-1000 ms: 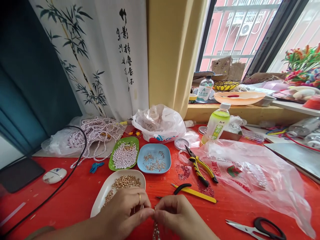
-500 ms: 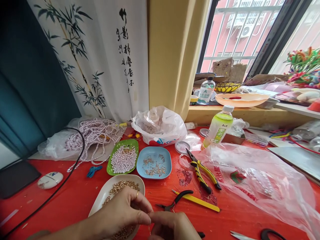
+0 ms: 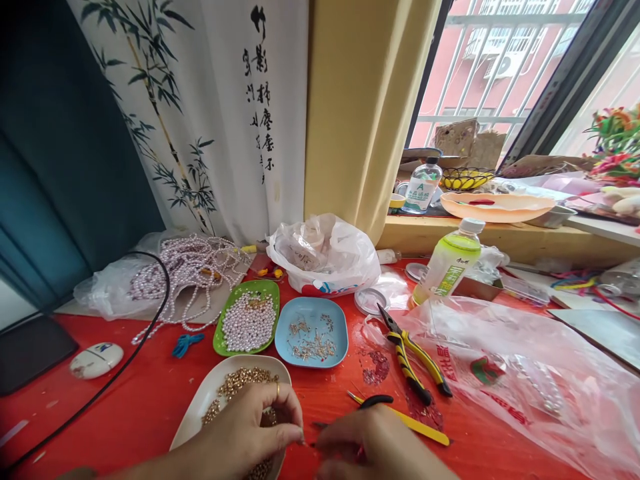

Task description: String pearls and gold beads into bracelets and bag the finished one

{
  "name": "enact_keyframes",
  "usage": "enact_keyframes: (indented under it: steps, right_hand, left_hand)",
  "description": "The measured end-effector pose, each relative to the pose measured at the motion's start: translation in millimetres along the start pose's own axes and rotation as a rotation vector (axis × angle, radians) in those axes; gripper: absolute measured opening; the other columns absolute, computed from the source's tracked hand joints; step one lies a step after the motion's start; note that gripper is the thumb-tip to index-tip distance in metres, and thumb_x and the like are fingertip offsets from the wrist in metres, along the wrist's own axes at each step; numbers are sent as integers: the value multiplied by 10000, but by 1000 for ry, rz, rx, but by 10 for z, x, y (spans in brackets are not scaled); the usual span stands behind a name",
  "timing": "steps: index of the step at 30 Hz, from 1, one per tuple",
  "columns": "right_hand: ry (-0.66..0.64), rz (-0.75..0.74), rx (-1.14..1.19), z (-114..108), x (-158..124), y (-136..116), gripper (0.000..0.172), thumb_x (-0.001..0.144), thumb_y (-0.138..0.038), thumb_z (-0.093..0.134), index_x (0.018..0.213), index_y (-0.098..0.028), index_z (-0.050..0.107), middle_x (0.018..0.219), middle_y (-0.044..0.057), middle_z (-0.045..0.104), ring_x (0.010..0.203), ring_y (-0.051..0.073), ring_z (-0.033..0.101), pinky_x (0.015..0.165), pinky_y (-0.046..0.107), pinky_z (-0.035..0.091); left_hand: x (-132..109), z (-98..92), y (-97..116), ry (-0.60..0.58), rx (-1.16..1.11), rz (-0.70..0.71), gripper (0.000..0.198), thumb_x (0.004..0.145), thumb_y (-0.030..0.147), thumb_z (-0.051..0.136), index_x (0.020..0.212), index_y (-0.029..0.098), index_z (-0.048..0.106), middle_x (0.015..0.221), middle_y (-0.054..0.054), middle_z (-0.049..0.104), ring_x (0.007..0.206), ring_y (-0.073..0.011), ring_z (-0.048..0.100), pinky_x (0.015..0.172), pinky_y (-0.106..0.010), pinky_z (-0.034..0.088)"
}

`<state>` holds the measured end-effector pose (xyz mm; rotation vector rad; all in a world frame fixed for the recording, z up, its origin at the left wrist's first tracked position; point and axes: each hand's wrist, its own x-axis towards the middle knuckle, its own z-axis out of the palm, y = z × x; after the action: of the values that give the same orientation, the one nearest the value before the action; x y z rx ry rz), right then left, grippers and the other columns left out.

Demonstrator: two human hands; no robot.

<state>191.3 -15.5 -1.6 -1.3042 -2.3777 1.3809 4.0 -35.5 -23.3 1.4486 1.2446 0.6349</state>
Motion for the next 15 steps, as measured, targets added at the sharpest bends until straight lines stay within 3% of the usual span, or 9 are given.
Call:
enact_keyframes:
  steps: [5, 7, 11, 15]
  right_hand:
    - [263, -77, -222, -445, 398, -35, 178, 753, -219, 488, 741, -172, 659, 631, 8, 652, 581, 132, 565, 506, 203, 408]
    - [328, -147, -399, -526, 644, -26, 182, 742, -165, 473, 743, -178, 655, 667, 9, 670, 588, 132, 586, 518, 201, 417]
    - [335, -223, -530, -539, 1108, 21, 223, 702, -69, 472, 739, -172, 667, 776, 44, 683, 702, 169, 605, 631, 236, 418]
    - [272, -273, -651, -507, 1395, 41, 211, 706, -62, 486, 743, -167, 665, 766, 35, 683, 706, 154, 608, 618, 206, 410]
  left_hand:
    - [-16, -22, 53, 39, 87, 50, 108, 663, 131, 559, 709, 161, 652, 701, 8, 629, 696, -123, 544, 624, -214, 370]
    - [-9, -30, 52, 65, 156, 65, 84, 663, 148, 583, 696, 171, 657, 709, 10, 626, 718, -126, 538, 641, -219, 357]
    - [9, -35, 26, 65, 233, 133, 58, 667, 153, 608, 686, 179, 655, 714, 15, 619, 743, -124, 527, 661, -220, 343]
    - [18, -41, 9, 38, 263, 120, 61, 667, 152, 612, 695, 180, 658, 716, 12, 617, 748, -126, 527, 662, -222, 344]
